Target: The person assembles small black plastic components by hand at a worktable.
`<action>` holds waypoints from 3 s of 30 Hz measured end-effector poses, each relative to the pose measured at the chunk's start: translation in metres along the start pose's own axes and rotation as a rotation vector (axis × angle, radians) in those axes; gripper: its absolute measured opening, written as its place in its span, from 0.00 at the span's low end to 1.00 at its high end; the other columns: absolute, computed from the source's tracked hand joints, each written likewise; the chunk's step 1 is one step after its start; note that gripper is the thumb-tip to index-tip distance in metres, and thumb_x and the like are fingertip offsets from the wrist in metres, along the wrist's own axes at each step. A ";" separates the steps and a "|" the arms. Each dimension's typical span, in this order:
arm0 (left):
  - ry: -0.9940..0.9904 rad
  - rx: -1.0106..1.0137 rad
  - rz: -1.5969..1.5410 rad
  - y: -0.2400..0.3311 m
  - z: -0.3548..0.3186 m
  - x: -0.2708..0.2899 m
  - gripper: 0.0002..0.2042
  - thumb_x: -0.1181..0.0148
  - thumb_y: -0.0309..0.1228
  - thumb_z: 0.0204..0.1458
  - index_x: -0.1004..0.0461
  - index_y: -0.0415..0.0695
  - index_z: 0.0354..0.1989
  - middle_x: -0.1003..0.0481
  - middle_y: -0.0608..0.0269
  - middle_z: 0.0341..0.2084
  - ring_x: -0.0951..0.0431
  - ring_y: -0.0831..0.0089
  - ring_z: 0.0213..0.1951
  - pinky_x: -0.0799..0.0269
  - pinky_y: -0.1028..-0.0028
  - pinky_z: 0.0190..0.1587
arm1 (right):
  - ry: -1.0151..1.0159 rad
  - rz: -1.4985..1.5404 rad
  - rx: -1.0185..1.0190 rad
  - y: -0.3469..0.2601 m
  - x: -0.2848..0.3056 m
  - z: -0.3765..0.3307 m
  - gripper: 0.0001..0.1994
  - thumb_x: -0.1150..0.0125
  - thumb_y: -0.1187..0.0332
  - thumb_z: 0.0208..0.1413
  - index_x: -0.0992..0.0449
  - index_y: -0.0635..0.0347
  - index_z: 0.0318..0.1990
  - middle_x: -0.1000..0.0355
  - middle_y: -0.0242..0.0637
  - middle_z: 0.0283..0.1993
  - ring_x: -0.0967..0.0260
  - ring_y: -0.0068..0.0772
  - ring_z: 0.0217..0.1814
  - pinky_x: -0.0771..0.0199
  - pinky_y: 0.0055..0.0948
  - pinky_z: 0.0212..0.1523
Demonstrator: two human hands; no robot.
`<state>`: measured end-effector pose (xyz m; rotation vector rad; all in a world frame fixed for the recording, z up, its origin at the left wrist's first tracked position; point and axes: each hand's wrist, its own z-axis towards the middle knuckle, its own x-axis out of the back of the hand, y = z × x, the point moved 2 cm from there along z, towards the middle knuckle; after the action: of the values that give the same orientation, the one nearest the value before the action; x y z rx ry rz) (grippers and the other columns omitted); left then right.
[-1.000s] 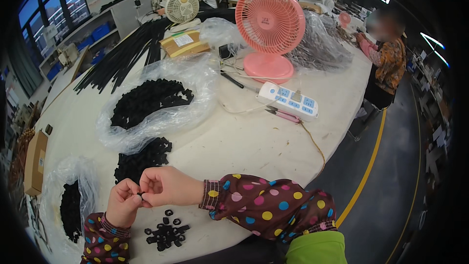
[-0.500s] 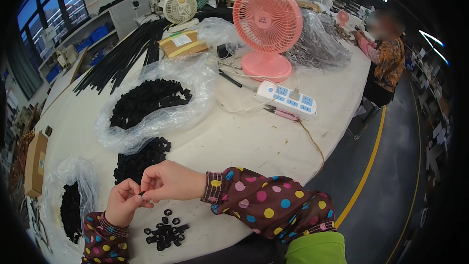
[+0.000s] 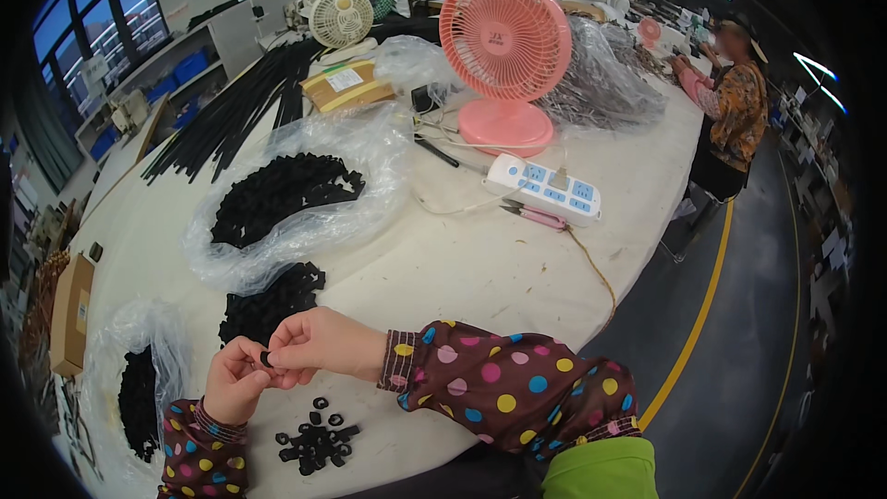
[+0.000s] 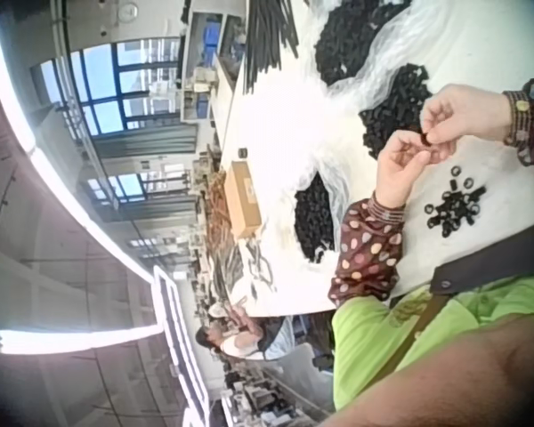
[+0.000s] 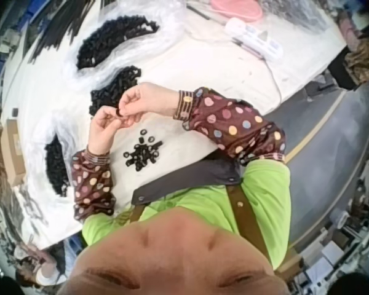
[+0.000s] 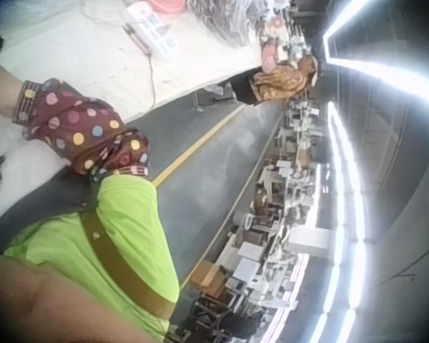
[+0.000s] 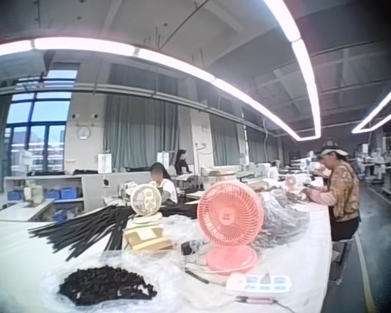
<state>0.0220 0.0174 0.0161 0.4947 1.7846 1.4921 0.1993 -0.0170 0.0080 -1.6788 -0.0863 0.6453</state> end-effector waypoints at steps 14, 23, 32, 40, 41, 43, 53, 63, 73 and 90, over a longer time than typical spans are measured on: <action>0.066 -0.215 0.235 0.001 -0.002 0.003 0.07 0.44 0.17 0.46 0.35 0.38 0.31 0.31 0.61 0.31 0.31 0.80 0.35 0.33 0.81 0.39 | 0.018 -0.019 0.155 0.003 -0.012 -0.002 0.08 0.39 0.70 0.51 0.30 0.63 0.34 0.28 0.32 0.31 0.29 0.21 0.32 0.28 0.20 0.35; 0.277 -0.237 0.465 -0.004 0.006 0.003 0.08 0.47 0.16 0.46 0.36 0.38 0.34 0.32 0.63 0.33 0.30 0.82 0.34 0.31 0.82 0.38 | 0.304 -0.719 0.461 -0.004 -0.008 -0.002 0.06 0.39 0.70 0.48 0.29 0.61 0.30 0.29 0.32 0.27 0.29 0.24 0.25 0.29 0.22 0.29; 0.098 -0.135 0.371 0.000 -0.011 -0.003 0.08 0.46 0.25 0.53 0.30 0.36 0.41 0.26 0.63 0.33 0.25 0.80 0.37 0.29 0.81 0.40 | 0.321 -0.527 0.209 0.013 -0.014 -0.010 0.08 0.39 0.67 0.48 0.28 0.61 0.32 0.29 0.31 0.25 0.31 0.19 0.25 0.31 0.20 0.26; 0.012 0.087 0.418 -0.009 -0.018 0.010 0.07 0.40 0.27 0.50 0.30 0.38 0.32 0.26 0.67 0.26 0.27 0.84 0.28 0.31 0.84 0.32 | 0.240 -1.067 0.360 -0.010 0.006 0.004 0.06 0.39 0.66 0.48 0.26 0.57 0.27 0.28 0.34 0.24 0.29 0.30 0.25 0.30 0.24 0.27; -0.037 0.192 0.475 -0.007 -0.019 0.008 0.04 0.41 0.23 0.50 0.31 0.38 0.31 0.26 0.67 0.29 0.27 0.82 0.34 0.29 0.82 0.38 | 0.325 -1.106 0.343 -0.012 0.016 0.009 0.06 0.39 0.66 0.47 0.26 0.58 0.27 0.28 0.34 0.24 0.29 0.31 0.25 0.31 0.25 0.27; -0.100 0.166 0.636 -0.006 -0.015 0.002 0.05 0.40 0.26 0.49 0.29 0.38 0.32 0.25 0.66 0.29 0.25 0.81 0.32 0.27 0.81 0.37 | 0.431 -1.161 0.323 -0.011 0.030 0.013 0.06 0.39 0.66 0.47 0.26 0.58 0.27 0.28 0.33 0.24 0.29 0.31 0.26 0.31 0.26 0.28; -0.087 0.048 0.827 -0.009 -0.012 0.008 0.07 0.41 0.29 0.50 0.27 0.39 0.34 0.25 0.64 0.26 0.24 0.81 0.27 0.29 0.80 0.30 | 0.384 -1.512 0.422 0.017 0.004 0.030 0.09 0.36 0.66 0.43 0.27 0.57 0.32 0.32 0.31 0.27 0.31 0.31 0.32 0.31 0.27 0.30; 0.247 -0.065 0.188 -0.020 -0.006 0.016 0.09 0.47 0.23 0.52 0.33 0.35 0.41 0.27 0.59 0.35 0.24 0.76 0.35 0.27 0.79 0.39 | 0.382 -0.637 0.222 0.010 -0.006 0.017 0.09 0.35 0.69 0.45 0.25 0.62 0.33 0.29 0.30 0.28 0.33 0.18 0.26 0.33 0.19 0.28; 0.314 -0.220 0.679 -0.007 -0.010 0.015 0.05 0.44 0.19 0.48 0.27 0.34 0.33 0.24 0.60 0.29 0.23 0.77 0.36 0.24 0.79 0.39 | 0.421 -0.924 0.437 0.014 -0.018 0.013 0.04 0.35 0.71 0.45 0.23 0.60 0.29 0.28 0.33 0.25 0.31 0.24 0.22 0.33 0.19 0.23; 0.227 -0.737 1.380 -0.007 -0.016 0.014 0.09 0.39 0.23 0.34 0.32 0.46 0.24 0.32 0.67 0.22 0.28 0.70 0.21 0.32 0.75 0.20 | 0.194 -0.352 -0.028 0.013 -0.014 0.014 0.07 0.39 0.70 0.51 0.25 0.65 0.33 0.29 0.27 0.26 0.32 0.15 0.24 0.34 0.15 0.25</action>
<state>0.0022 0.0146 0.0063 1.2988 0.7262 3.0069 0.1775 -0.0131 0.0005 -1.6914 -0.2468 0.2170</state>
